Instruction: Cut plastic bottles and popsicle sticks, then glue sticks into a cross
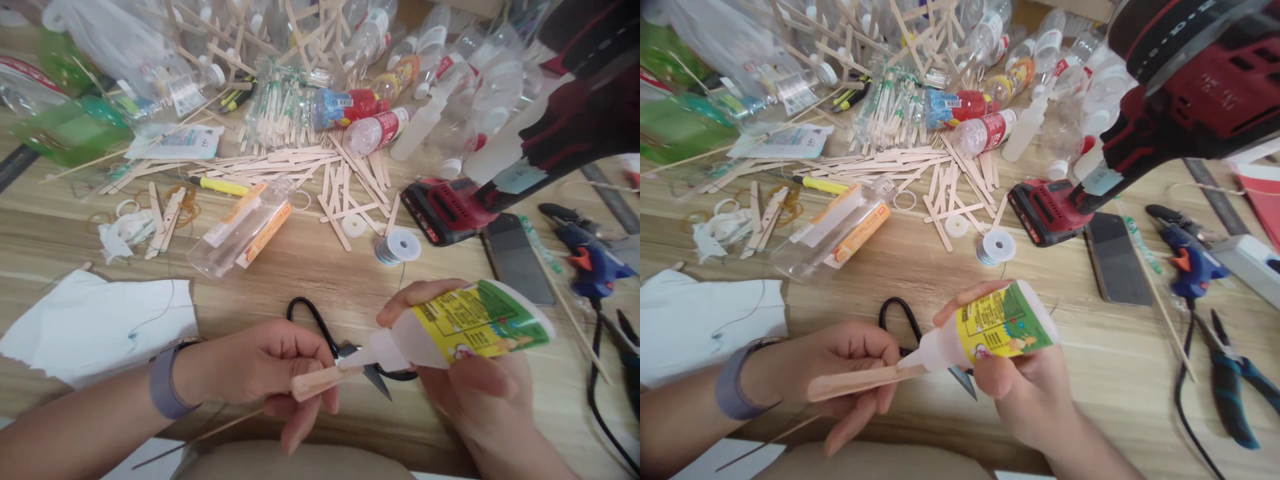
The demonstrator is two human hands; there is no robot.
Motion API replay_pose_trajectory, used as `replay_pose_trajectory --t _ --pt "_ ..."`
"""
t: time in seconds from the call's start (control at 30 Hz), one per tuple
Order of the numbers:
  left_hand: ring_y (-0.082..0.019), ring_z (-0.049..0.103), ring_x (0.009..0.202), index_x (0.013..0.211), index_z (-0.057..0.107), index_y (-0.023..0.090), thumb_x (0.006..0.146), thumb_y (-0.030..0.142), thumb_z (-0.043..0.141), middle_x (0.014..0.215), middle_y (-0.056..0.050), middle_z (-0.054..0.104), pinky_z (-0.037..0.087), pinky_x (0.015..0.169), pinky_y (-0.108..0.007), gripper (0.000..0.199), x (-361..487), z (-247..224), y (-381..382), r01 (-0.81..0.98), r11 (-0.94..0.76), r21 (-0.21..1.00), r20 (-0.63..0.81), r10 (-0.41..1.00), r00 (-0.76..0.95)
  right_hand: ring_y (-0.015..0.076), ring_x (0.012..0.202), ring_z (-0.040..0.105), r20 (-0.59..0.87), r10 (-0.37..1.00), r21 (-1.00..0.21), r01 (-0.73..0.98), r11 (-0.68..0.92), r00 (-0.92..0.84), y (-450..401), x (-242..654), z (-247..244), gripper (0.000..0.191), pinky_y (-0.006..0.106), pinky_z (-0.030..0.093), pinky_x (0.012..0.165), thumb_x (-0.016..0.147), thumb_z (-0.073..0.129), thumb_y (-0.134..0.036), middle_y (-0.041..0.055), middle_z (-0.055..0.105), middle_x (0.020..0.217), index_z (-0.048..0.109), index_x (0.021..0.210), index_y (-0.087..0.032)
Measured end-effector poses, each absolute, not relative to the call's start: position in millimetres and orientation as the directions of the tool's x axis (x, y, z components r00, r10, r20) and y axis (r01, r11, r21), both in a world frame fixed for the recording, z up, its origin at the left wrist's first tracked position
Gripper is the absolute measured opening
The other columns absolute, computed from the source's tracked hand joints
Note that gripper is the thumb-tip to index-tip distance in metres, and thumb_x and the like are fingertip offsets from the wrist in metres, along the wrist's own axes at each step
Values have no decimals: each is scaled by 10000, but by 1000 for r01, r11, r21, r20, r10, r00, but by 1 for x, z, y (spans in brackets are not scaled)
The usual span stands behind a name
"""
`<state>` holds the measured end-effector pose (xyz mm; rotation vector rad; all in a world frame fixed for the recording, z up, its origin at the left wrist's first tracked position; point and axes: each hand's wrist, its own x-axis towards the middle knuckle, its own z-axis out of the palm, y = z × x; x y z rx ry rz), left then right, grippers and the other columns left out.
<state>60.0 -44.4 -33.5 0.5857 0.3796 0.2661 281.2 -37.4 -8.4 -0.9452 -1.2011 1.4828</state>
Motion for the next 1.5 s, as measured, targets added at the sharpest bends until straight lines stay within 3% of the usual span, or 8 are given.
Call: replay_pose_trajectory --t 0.23,0.67,0.87,1.03,1.27,1.5 --pt "-64 352 347 754 581 174 908 460 589 437 60 535 180 380 -184 325 62 -30 -45 -101 826 554 -329 329 885 192 616 667 -7 972 -965 -252 -68 -233 -37 279 -9 445 266 535 488 701 797 -585 42 736 847 685 1002 -277" --pt "-74 397 360 744 575 178 854 532 639 440 50 538 157 362 -222 376 62 -32 -44 -62 821 568 -333 298 894 195 648 670 11 965 -963 -264 -61 -262 -38 279 -9 473 276 543 532 678 798 -600 34 747 868 689 1023 -296" --pt "-75 391 362 736 565 181 856 565 630 436 57 531 165 369 -217 408 62 -30 -44 -69 809 584 -332 316 889 211 676 693 32 955 -966 -255 -47 -296 -38 280 -9 369 299 555 564 763 783 -514 33 754 891 677 1055 -314" --pt "-72 429 397 733 569 182 788 630 674 461 62 543 178 381 -194 463 61 -30 -43 -58 821 568 -353 306 884 204 650 677 38 955 -964 -263 -42 -295 -38 280 -9 402 300 545 551 749 776 -557 36 754 888 680 1054 -314" --pt "-72 429 393 744 586 176 830 538 673 450 62 547 179 362 -201 383 60 -31 -44 -50 842 538 -362 284 888 190 629 649 -3 956 -959 -271 -86 -293 -39 283 -10 407 281 526 511 726 796 -549 32 728 869 683 1029 -302" --pt "-67 426 390 738 583 180 812 585 675 442 70 540 192 373 -197 421 58 -29 -43 -32 823 567 -357 280 891 194 673 669 20 953 -970 -239 -55 -302 -37 283 -11 430 282 551 558 742 758 -593 28 735 887 670 1047 -303"
